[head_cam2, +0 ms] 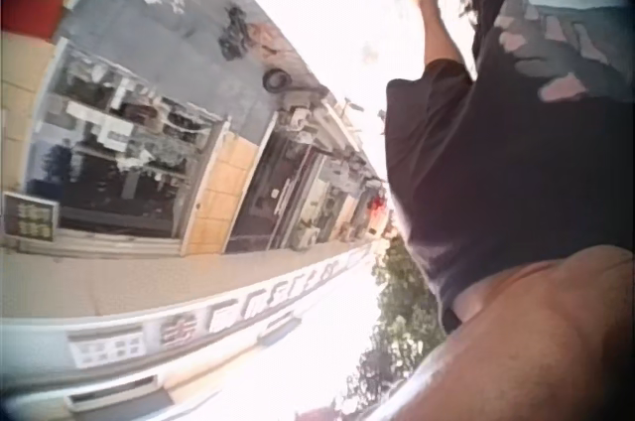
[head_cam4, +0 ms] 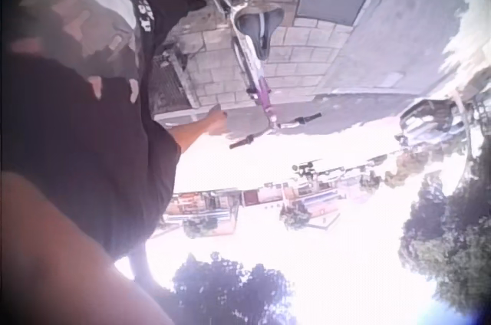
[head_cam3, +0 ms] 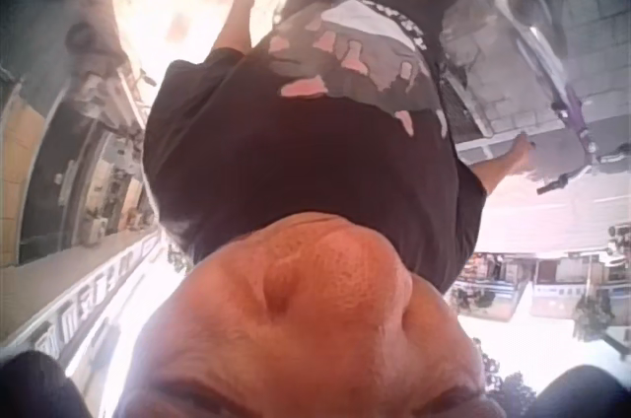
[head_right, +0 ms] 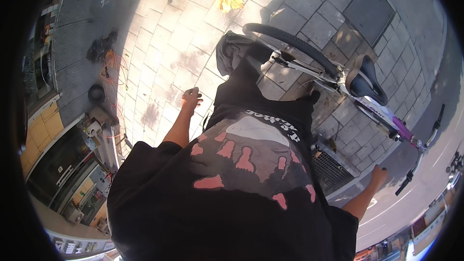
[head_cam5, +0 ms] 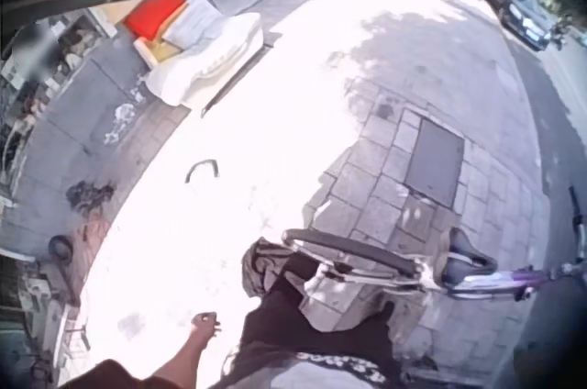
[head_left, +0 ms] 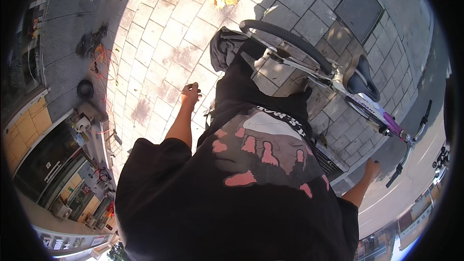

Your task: The person sits on the sidewalk and uses a wrench and pliers to adjust the front wheel and brake assembly of a pink and white bicycle. They repeatedly tighten bolts, test the wheel, and make fine adjustments to the brake cable.

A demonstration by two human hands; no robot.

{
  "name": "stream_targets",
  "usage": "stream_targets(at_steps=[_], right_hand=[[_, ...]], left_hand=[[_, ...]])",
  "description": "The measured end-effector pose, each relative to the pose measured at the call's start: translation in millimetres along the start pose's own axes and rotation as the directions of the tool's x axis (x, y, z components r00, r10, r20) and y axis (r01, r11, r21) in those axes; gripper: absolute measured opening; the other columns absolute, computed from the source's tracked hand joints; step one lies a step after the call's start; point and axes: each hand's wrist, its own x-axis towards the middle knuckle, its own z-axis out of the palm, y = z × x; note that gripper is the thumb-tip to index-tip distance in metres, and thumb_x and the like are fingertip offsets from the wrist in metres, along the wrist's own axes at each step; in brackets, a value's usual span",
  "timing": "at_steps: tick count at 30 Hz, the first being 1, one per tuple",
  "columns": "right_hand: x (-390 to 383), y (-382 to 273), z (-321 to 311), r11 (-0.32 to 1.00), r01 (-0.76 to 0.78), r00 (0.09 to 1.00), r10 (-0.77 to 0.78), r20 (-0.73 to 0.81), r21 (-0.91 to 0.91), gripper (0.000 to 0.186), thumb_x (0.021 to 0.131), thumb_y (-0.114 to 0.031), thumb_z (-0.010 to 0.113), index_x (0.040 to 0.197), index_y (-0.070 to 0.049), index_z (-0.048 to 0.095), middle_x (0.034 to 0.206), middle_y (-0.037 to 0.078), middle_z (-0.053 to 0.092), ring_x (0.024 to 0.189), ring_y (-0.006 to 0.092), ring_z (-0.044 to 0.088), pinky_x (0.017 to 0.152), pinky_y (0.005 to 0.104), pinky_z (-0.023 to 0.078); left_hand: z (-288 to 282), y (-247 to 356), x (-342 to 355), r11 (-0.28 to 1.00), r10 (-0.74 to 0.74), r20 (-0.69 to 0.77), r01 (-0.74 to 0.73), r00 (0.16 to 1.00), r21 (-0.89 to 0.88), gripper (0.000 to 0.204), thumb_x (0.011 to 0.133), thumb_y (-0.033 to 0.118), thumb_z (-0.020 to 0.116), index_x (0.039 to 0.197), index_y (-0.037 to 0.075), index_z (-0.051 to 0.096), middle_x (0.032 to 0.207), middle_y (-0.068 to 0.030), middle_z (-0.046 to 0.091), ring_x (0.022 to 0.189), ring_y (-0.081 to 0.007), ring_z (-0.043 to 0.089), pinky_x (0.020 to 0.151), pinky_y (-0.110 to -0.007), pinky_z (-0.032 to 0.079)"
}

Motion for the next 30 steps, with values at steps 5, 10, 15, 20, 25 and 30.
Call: stream_targets(at_steps=[5,10,15,20,25,30], right_hand=[[-94,-182,29,0.983,0.146,0.900,-0.180,0.398,0.113,0.041,0.083,-0.033,0.070,0.095,0.006,0.075,0.105,0.033,0.074,0.105,0.0528,0.069,0.092,0.0557,0.054],[-139,-331,28,0.829,0.448,0.730,-0.555,0.399,0.334,0.042,0.090,-0.035,0.073,0.111,0.002,0.078,0.089,0.016,0.077,0.070,0.0281,0.074,0.070,0.0420,0.058],[-181,-475,28,0.684,0.519,0.538,-0.727,0.425,0.513,0.048,0.090,-0.034,0.074,0.117,0.006,0.076,0.105,0.024,0.078,0.087,0.0320,0.078,0.077,0.0416,0.060],[-163,-565,77,0.523,0.598,0.421,-0.850,0.317,0.607,0.047,0.091,-0.030,0.074,0.121,0.006,0.075,0.100,0.020,0.079,0.077,0.0235,0.075,0.070,0.0388,0.058],[-190,-613,41,0.630,0.446,0.451,-0.772,0.448,0.636,0.044,0.093,-0.028,0.072,0.122,0.006,0.075,0.092,0.015,0.077,0.069,0.0197,0.072,0.063,0.0368,0.055],[-219,-632,26,0.711,0.477,0.437,-0.702,0.562,0.517,0.035,0.095,-0.027,0.069,0.115,0.002,0.075,0.083,0.009,0.073,0.064,0.0175,0.069,0.056,0.0334,0.051]], left_hand=[[-108,17,35,0.991,-0.041,-0.097,0.028,0.994,-0.131,0.059,0.107,0.043,0.064,0.144,-0.002,0.057,0.112,-0.0147,0.077,0.084,-0.0201,0.076,0.063,-0.032,0.056],[-153,10,61,0.974,-0.070,-0.186,0.027,0.980,-0.227,0.054,0.108,0.042,0.063,0.139,-0.002,0.062,0.107,-0.0124,0.079,0.078,-0.0185,0.076,0.062,-0.032,0.056],[-156,10,24,0.961,-0.047,-0.227,-0.018,0.973,-0.277,0.055,0.107,0.044,0.064,0.140,0.000,0.061,0.110,-0.0125,0.078,0.084,-0.0197,0.077,0.070,-0.036,0.058],[-138,-61,-14,0.925,-0.210,-0.293,0.092,0.933,-0.369,0.054,0.107,0.044,0.065,0.139,0.000,0.062,0.106,-0.0109,0.079,0.079,-0.0195,0.077,0.065,-0.036,0.058],[-118,-137,-39,0.890,-0.322,-0.177,0.233,0.930,-0.392,0.058,0.104,0.043,0.067,0.135,-0.006,0.063,0.095,-0.0141,0.079,0.068,-0.0217,0.075,0.056,-0.036,0.056],[-136,-139,-5,0.871,-0.375,-0.109,0.310,0.920,-0.383,0.058,0.105,0.042,0.066,0.136,-0.006,0.064,0.097,-0.0153,0.079,0.072,-0.0222,0.076,0.059,-0.037,0.056]])
